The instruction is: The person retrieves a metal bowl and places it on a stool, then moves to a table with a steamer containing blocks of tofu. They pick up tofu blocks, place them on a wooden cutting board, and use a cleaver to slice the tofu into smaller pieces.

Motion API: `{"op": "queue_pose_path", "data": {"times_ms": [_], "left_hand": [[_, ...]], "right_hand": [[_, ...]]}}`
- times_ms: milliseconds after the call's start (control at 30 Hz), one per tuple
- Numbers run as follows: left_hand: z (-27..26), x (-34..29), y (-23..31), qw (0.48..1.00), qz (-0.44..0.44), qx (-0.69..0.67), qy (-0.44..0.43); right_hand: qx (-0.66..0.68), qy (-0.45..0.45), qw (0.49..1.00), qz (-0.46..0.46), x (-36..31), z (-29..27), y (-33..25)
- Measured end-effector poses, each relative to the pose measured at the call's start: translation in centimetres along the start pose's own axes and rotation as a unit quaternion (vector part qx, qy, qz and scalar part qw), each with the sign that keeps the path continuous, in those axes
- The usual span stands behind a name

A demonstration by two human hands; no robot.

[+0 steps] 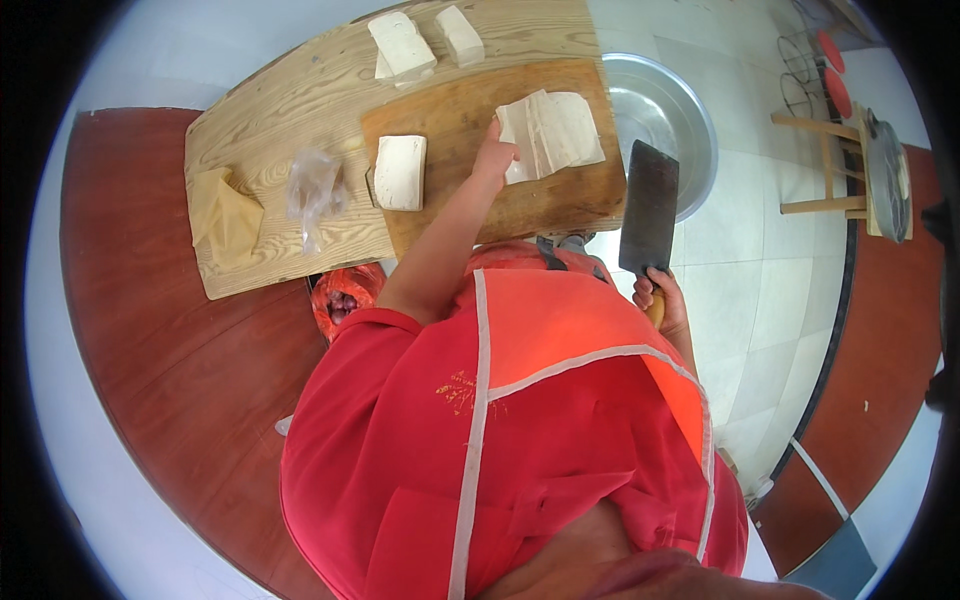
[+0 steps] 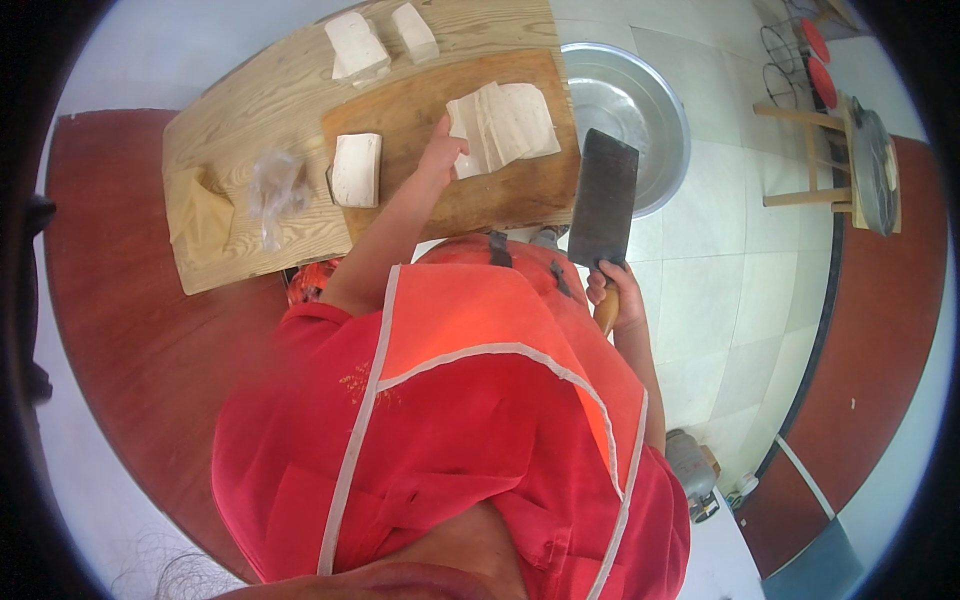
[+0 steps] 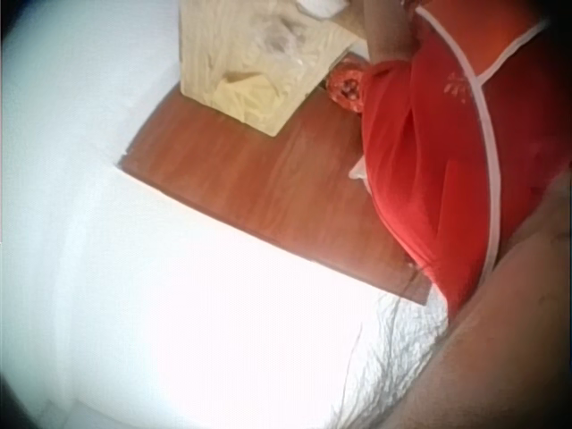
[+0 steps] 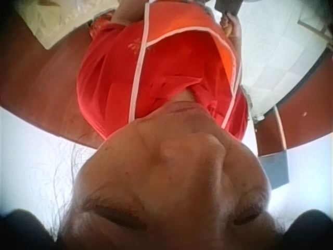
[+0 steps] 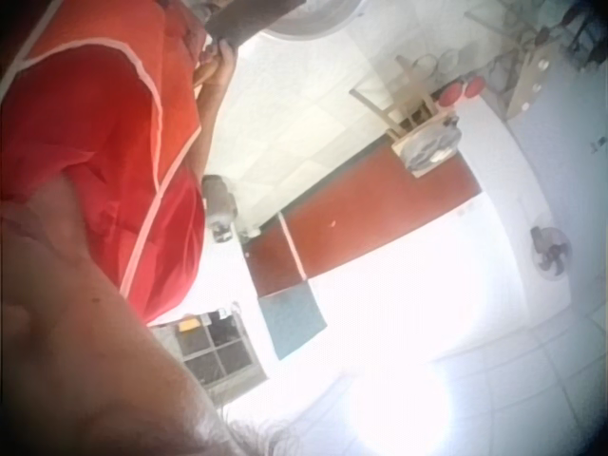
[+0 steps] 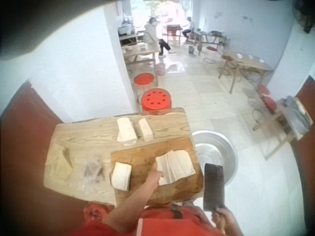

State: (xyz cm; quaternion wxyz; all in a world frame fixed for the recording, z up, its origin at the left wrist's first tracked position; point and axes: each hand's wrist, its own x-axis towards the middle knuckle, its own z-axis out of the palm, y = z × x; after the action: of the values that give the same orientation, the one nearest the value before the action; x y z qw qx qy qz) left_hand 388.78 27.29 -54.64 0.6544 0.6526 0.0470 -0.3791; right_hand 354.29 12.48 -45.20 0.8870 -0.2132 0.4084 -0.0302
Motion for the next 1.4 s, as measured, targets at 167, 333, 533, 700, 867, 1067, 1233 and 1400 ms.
{"op": "queue_pose_path", "data": {"times_ms": [167,333,533,700,867,1067,1233,1400], "left_hand": [[-0.4,-1.0,0.2,0.991,-0.057,-0.116,-0.024],[-0.2,-1.2,-0.9,0.993,0.028,-0.113,-0.027],[1.6,-1.8,-2.2,0.801,0.321,0.463,0.201],[3.4,0.6,-1.5,0.782,0.352,0.498,0.131],[3.8,1.1,-1.6,0.795,0.322,0.498,0.126],[-0.2,-2.1,-0.1,0.769,0.292,0.538,0.185],[-8.9,-5.7,1.2,0.704,0.141,0.609,0.337],[-15.7,-4.1,1.0,0.824,0.004,0.464,0.325]], "right_hand": [[0.003,0.013,1.000,-0.001,-0.2,0.3,0.7],[0.029,0.025,0.999,0.022,-0.6,-0.3,1.2],[0.006,0.026,1.000,0.012,-0.4,-1.9,-0.6],[0.020,0.005,1.000,-0.004,-0.3,-3.3,-1.6],[0.000,0.013,1.000,-0.002,-0.4,-4.7,-2.5],[0.002,0.026,1.000,-0.009,-0.5,-4.9,-3.2],[0.000,0.026,0.999,-0.022,-0.1,-4.8,-3.7],[-0.040,-0.004,0.999,-0.017,1.2,-5.0,-4.9]]}}
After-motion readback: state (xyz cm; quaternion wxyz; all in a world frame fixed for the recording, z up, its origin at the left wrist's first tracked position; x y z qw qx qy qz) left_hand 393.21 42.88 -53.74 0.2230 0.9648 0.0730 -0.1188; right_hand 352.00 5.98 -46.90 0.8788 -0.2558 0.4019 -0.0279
